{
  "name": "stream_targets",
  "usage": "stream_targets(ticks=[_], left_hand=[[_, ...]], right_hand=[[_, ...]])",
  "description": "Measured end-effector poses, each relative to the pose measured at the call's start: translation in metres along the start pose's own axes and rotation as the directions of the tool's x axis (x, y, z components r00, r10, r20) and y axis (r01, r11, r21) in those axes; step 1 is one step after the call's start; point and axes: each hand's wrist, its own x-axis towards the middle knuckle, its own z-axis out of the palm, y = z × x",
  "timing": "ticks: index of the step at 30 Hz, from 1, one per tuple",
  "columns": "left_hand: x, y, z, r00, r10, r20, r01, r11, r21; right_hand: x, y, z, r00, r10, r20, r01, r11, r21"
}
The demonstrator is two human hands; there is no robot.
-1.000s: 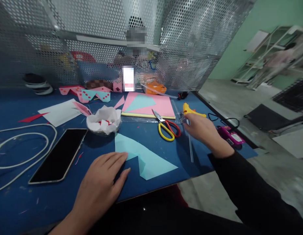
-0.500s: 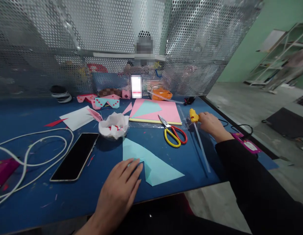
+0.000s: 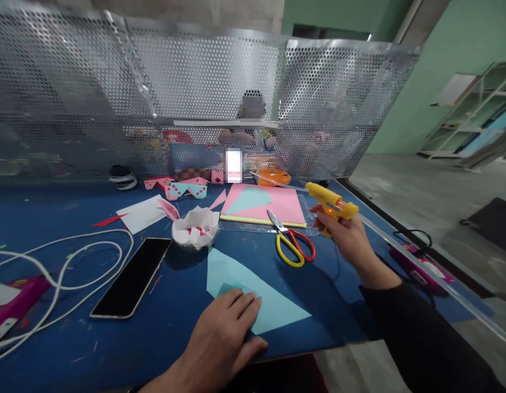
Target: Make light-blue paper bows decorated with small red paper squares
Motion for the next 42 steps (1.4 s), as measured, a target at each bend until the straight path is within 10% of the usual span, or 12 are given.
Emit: stream_targets(ticks=[9, 15, 20, 26, 35, 42], left_hand=[[0.015, 0.006, -0.006, 0.877, -0.428, 0.220, 0.467, 0.866, -0.177], [0.007, 0.009, 0.001, 0.857, -0.505, 0.103, 0.515, 0.827, -0.225], [0.002, 0.015, 0.002, 0.744, -0.668, 0.003, 0.667, 0.743, -0.049], [0.004, 0.017, -0.005, 0.744, -0.665, 0.063, 0.666, 0.746, 0.009], [-0.025, 0.025, -0.023, 0.839, -0.519, -0.162, 0.501, 0.854, -0.139], [-0.008, 0.012, -0.046, 0.680, -0.723, 0.123, 0.702, 0.593, -0.394]], right_hand=[[-0.010, -0.017, 0.073, 0.955, -0.016, 0.295, -0.090, 0.935, 0.343], [-0.024, 0.000, 0.078, 0.931, -0.011, 0.364, -0.120, 0.934, 0.337], [-0.033, -0.002, 0.079, 0.910, 0.004, 0.415, -0.143, 0.942, 0.303], [-0.036, -0.002, 0.079, 0.892, 0.023, 0.451, -0.173, 0.940, 0.293], [-0.037, -0.004, 0.079, 0.898, -0.008, 0.439, -0.140, 0.943, 0.303], [-0.037, -0.002, 0.078, 0.917, 0.004, 0.399, -0.140, 0.940, 0.312]])
